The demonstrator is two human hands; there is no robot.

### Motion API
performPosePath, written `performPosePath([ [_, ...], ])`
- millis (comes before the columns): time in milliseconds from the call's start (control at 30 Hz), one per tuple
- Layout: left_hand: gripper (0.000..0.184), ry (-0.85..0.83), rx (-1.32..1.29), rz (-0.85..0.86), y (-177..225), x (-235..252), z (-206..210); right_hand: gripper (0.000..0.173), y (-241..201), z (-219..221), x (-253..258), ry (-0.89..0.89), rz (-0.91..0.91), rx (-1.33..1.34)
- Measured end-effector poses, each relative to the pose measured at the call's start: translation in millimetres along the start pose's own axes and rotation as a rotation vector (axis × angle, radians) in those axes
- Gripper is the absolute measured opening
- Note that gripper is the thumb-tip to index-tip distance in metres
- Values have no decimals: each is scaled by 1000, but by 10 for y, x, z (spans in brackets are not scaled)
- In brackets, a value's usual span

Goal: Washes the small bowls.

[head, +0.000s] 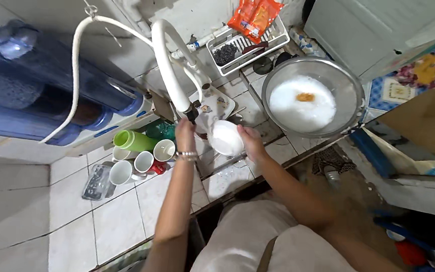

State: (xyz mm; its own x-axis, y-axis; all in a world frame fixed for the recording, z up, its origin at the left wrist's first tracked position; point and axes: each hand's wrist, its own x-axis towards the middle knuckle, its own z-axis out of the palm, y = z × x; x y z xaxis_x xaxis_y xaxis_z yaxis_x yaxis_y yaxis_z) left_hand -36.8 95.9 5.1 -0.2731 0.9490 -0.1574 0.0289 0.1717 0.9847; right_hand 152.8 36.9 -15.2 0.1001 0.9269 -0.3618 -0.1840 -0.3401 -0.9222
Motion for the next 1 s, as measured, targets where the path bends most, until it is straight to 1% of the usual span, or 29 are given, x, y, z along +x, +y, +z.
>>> performPosePath([
  [33,41,-42,32,34,32,248,-1,40,-4,-59,11,41,67,103],
  [67,45,-137,50,21,27,534,-11,43,-9,-129,32,70,122,212],
  [133,61,-392,176,-52,-30,1096,-29,46,-49,-274,78,108,186,428],
  [167,67,-407,268,-119,112,1187,107,46,-103,-351,99,101,202,531],
  [200,68,-357,379,-175,351,1130,335,45,-175,-430,120,99,213,608],
  [233,64,-294,494,-193,550,1061,534,46,-251,-518,148,90,219,642],
  [267,57,-251,665,-143,657,1047,655,48,-319,-619,181,77,212,655],
  [300,46,-254,863,-45,739,1049,699,49,-377,-734,218,65,188,649],
  [333,40,-292,1035,40,836,1045,705,50,-445,-861,246,54,162,622],
  [367,48,-274,1123,63,896,1020,721,52,-506,-994,280,56,145,593],
  [400,60,-224,1170,60,936,984,746,55,-552,-1123,327,71,128,565],
  [433,67,-185,1217,51,975,937,785,56,-588,-1247,381,96,113,552],
  [467,71,-165,1277,12,1041,878,850,57,-613,-1374,446,125,89,552],
  [533,72,-149,1356,-18,1108,826,923,53,-696,-1589,596,201,15,546],
  [600,74,-118,1315,14,995,858,848,54,-729,-1782,762,289,-31,470],
  [633,77,-86,1244,49,836,880,746,56,-707,-1858,841,338,-43,397],
  [667,81,-64,1168,47,674,888,653,59,-665,-1914,902,374,-42,303],
  [700,82,-69,1118,24,545,856,597,63,-597,-1944,944,396,-31,201],
  [733,77,-125,1097,8,487,768,626,67,-529,-1947,953,403,-15,108],
  [767,68,-212,1080,-3,444,651,701,64,-468,-1925,971,404,-18,59],
  [833,53,-367,966,-9,405,319,1044,53,-363,-1882,1012,347,-27,-3],
  [867,45,-417,878,2,384,158,1269,48,-330,-1876,1011,273,-33,-109],
  [900,40,-465,773,-9,363,20,1510,43,-324,-1894,998,142,-56,-262],
  [933,38,-516,661,-48,356,-82,1758,38,-331,-1934,993,-38,-90,-459],
  [967,42,-567,588,-97,364,-130,1992,33,-340,-1979,1005,-225,-128,-653],
  [1000,47,-605,606,-121,360,-133,2208,30,-349,-2022,1016,-362,-153,-826],
])
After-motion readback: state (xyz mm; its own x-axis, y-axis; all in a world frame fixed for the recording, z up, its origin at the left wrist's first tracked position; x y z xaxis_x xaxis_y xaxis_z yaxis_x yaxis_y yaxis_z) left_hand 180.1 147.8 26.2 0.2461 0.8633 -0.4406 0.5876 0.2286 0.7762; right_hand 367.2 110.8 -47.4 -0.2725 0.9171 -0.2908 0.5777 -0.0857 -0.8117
